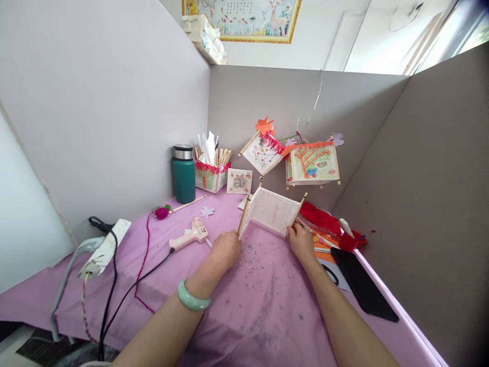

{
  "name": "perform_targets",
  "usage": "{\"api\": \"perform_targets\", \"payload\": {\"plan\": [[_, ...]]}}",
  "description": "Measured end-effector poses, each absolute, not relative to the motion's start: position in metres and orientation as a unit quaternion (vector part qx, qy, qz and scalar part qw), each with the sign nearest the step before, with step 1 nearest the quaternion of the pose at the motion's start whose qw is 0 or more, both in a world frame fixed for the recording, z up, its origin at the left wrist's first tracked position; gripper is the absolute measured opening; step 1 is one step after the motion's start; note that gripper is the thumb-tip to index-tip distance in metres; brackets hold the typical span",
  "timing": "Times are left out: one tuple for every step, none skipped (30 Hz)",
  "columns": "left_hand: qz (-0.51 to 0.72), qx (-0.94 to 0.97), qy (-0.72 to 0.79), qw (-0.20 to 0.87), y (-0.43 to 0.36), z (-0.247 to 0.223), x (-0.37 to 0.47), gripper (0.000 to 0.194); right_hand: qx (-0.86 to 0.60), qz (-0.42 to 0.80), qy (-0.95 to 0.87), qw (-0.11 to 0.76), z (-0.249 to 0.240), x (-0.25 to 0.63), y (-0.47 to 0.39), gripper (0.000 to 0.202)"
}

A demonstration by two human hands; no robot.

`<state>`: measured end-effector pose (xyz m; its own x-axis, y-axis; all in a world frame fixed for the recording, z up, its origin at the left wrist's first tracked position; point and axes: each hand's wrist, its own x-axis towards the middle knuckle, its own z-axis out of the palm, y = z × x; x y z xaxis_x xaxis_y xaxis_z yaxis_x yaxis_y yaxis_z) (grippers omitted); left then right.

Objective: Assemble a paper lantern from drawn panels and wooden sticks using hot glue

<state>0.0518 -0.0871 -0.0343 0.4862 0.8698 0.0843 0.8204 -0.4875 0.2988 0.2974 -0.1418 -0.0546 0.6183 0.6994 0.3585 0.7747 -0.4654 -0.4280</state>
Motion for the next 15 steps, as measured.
{"api": "perform_targets", "payload": {"plan": [[0.113, 0.855, 0.494, 0.111, -0.087, -0.034, 0.052, 0.030, -0.851, -0.066, -0.434, 0.288, -0.055, 0.298, -0.142, 0.034], [0.113, 0.855, 0.493, 0.113, -0.087, -0.034, 0.052, 0.030, -0.849, -0.065, -0.436, 0.291, -0.056, 0.298, -0.143, 0.033], [0.114, 0.855, 0.493, 0.115, -0.086, -0.035, 0.051, 0.030, -0.847, -0.065, -0.438, 0.295, -0.057, 0.297, -0.145, 0.034], [0.114, 0.855, 0.493, 0.116, -0.086, -0.035, 0.051, 0.029, -0.842, -0.066, -0.442, 0.302, -0.057, 0.297, -0.147, 0.035], [0.115, 0.854, 0.493, 0.118, -0.086, -0.035, 0.051, 0.029, -0.836, -0.069, -0.444, 0.313, -0.057, 0.296, -0.150, 0.036], [0.117, 0.854, 0.493, 0.119, -0.086, -0.035, 0.051, 0.029, -0.830, -0.074, -0.445, 0.328, -0.056, 0.295, -0.153, 0.038], [0.119, 0.853, 0.493, 0.120, -0.086, -0.034, 0.050, 0.028, -0.823, -0.083, -0.443, 0.347, -0.055, 0.294, -0.156, 0.040], [0.120, 0.853, 0.494, 0.120, -0.085, -0.034, 0.050, 0.028, -0.815, -0.096, -0.437, 0.369, -0.054, 0.293, -0.160, 0.041], [0.122, 0.852, 0.495, 0.121, -0.085, -0.034, 0.050, 0.028, -0.807, -0.112, -0.426, 0.393, -0.052, 0.293, -0.164, 0.042], [0.123, 0.851, 0.496, 0.122, -0.085, -0.034, 0.049, 0.029, -0.801, -0.129, -0.411, 0.417, -0.050, 0.293, -0.167, 0.043], [0.124, 0.850, 0.497, 0.123, -0.084, -0.034, 0.049, 0.029, -0.795, -0.145, -0.393, 0.439, -0.048, 0.293, -0.170, 0.042], [0.125, 0.850, 0.496, 0.124, -0.084, -0.034, 0.049, 0.029, -0.790, -0.159, -0.374, 0.458, -0.046, 0.293, -0.173, 0.041], [0.126, 0.851, 0.494, 0.125, -0.083, -0.034, 0.049, 0.029, -0.788, -0.171, -0.356, 0.472, -0.045, 0.293, -0.175, 0.039], [0.126, 0.853, 0.491, 0.126, -0.083, -0.034, 0.048, 0.029, -0.790, -0.178, -0.341, 0.478, -0.043, 0.294, -0.177, 0.037], [0.127, 0.854, 0.488, 0.127, -0.082, -0.034, 0.048, 0.029, -0.794, -0.182, -0.328, 0.478, -0.042, 0.294, -0.178, 0.035]]}}
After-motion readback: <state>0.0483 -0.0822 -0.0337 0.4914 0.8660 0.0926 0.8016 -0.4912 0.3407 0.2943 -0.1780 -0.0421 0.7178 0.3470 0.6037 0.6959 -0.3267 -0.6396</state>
